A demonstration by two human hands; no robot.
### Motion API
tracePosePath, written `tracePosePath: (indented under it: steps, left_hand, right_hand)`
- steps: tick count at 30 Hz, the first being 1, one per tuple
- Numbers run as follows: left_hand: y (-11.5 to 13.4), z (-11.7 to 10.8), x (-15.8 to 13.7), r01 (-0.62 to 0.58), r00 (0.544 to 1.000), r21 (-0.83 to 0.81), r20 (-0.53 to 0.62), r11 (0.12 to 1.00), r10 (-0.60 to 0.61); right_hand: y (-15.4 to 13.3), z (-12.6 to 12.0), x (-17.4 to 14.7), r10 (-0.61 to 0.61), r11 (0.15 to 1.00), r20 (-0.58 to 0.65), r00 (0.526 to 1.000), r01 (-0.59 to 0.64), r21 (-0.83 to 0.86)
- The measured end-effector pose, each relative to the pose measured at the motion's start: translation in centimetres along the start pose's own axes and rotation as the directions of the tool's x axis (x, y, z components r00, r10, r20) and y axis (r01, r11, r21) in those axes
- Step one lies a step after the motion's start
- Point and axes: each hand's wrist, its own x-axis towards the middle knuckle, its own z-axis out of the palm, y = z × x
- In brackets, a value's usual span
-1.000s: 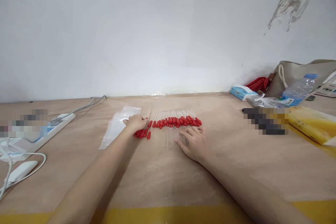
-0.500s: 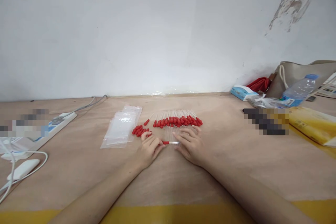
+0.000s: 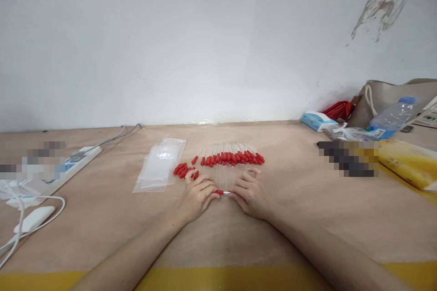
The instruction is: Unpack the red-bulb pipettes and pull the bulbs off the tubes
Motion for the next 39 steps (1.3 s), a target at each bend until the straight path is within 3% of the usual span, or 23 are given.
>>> tracePosePath:
  steps: [18, 21, 25, 28, 31, 35, 39]
  left_hand:
    - [0.0, -0.8, -0.3, 0.010, 0.999, -0.037, 0.039, 0.999, -0.008]
    - [-0.6, -0.8, -1.0, 0.053, 0.998, -0.057, 0.017, 0.997, -0.052]
    - [-1.5, -1.0, -1.2, 0.104, 0.990, -0.158, -0.078, 0.982, -0.118]
    - [-2.7, -1.9, -0.6, 0.268, 0.922, -0.154, -0.245, 0.951, -0.300]
    - [-5.1, -3.2, -0.3, 0.525, 0.774, -0.089, -0.363, 0.847, -0.518]
    - [-8.8, -4.1, -1.3, 0.680, 0.678, -0.146, -0.249, 0.719, -0.692]
    - [-10.2, -4.0, -2.0, 0.736, 0.649, -0.116, -0.162, 0.667, -0.744]
  right_hand:
    - [0.3, -0.3, -1.1, -0.091, 0.994, -0.085, 0.992, 0.085, -0.074]
    - [1.0, -0.7, -1.4, -0.041, 0.997, -0.121, 0.992, 0.033, -0.073]
    - [1.9, -0.8, -1.2, 0.116, 0.990, -0.194, 0.974, -0.128, -0.051]
    - [2.6, -0.1, -0.8, 0.197, 0.979, -0.201, 0.960, -0.204, -0.014]
    - [3.1, 1.0, -0.4, 0.237, 0.972, -0.208, 0.949, -0.230, 0.055]
    - [3.2, 1.9, -0.1, 0.229, 0.973, -0.215, 0.949, -0.215, 0.087]
    - [2.9, 2.3, -0.1, 0.211, 0.977, -0.154, 0.965, -0.209, 0.034]
